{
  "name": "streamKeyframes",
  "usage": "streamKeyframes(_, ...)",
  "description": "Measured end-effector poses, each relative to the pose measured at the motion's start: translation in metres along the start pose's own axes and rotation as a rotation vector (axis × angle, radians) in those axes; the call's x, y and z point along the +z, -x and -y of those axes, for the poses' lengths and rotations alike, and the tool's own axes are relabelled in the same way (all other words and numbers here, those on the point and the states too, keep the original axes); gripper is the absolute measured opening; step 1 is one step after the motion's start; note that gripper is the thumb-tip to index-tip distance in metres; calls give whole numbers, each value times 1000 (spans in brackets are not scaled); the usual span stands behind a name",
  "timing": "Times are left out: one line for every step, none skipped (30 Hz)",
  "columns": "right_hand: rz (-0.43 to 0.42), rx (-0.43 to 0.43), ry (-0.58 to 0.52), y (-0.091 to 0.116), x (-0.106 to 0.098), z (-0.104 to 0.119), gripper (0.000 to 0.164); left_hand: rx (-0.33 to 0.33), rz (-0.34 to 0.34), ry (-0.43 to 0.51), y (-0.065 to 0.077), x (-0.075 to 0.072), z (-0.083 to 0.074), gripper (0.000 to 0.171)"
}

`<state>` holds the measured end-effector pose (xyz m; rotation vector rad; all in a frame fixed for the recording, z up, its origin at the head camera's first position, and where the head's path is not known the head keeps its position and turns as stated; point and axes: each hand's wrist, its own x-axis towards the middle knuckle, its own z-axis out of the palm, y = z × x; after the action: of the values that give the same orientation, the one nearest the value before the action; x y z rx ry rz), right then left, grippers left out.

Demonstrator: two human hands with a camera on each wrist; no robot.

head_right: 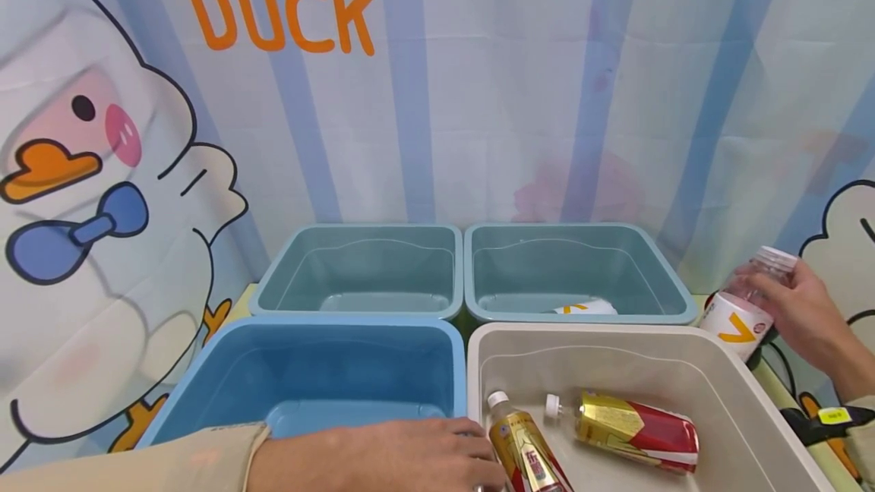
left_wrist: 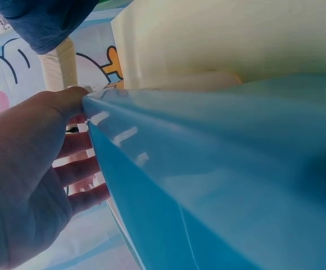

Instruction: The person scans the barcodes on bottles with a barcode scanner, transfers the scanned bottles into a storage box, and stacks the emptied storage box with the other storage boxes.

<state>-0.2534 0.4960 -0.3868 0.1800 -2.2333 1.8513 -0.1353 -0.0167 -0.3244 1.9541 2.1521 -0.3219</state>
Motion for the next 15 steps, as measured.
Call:
streamKeyframes(1,1,6,0,1,2,28,-1,2,-1,0,0,0,51)
streamKeyframes(2,3,28,0,1,3,30,-2,4,-3,0,0,0,52)
streamKeyframes(0,3,48,0,1,4,32,-1,2,-4,0,0,-1,52)
streamKeyframes(-1,5,69,0,1,6,33,0,4,-8,0,0,-1,52)
streamKeyframes(-8,9,99,0,1,7,35,1,4,-13,0,0,-1,51)
streamKeyframes(-15,11,116,0,1,8,37,2,4,-13,0,0,-1,51)
streamKeyframes(-22,11,131,-2,-1,7,38,3,5,-17,0,0,-1,51)
streamKeyframes(-29,10,153,-3,-2,7,38,7,4,-22,0,0,-1,51)
streamKeyframes(-37,5,157,-4,-3,8,38,10,6,-27,1,0,-1,51)
streamKeyframes(-44,-3,165,-5,-5,8,37,10,5,-27,0,0,-1,51)
streamKeyframes(-51,-13,171,-7,-7,9,36,10,3,-23,1,0,-1,51)
streamKeyframes(-54,-28,172,-8,-9,10,35,11,1,-20,1,0,0,51)
streamKeyframes(-57,-45,177,-9,-11,12,33,11,0,-15,1,0,0,51)
streamKeyframes(-64,-59,179,-10,-12,14,32,13,-1,-15,1,0,0,51)
streamKeyframes(-77,-71,183,-12,-14,16,32,14,1,-12,1,0,0,51)
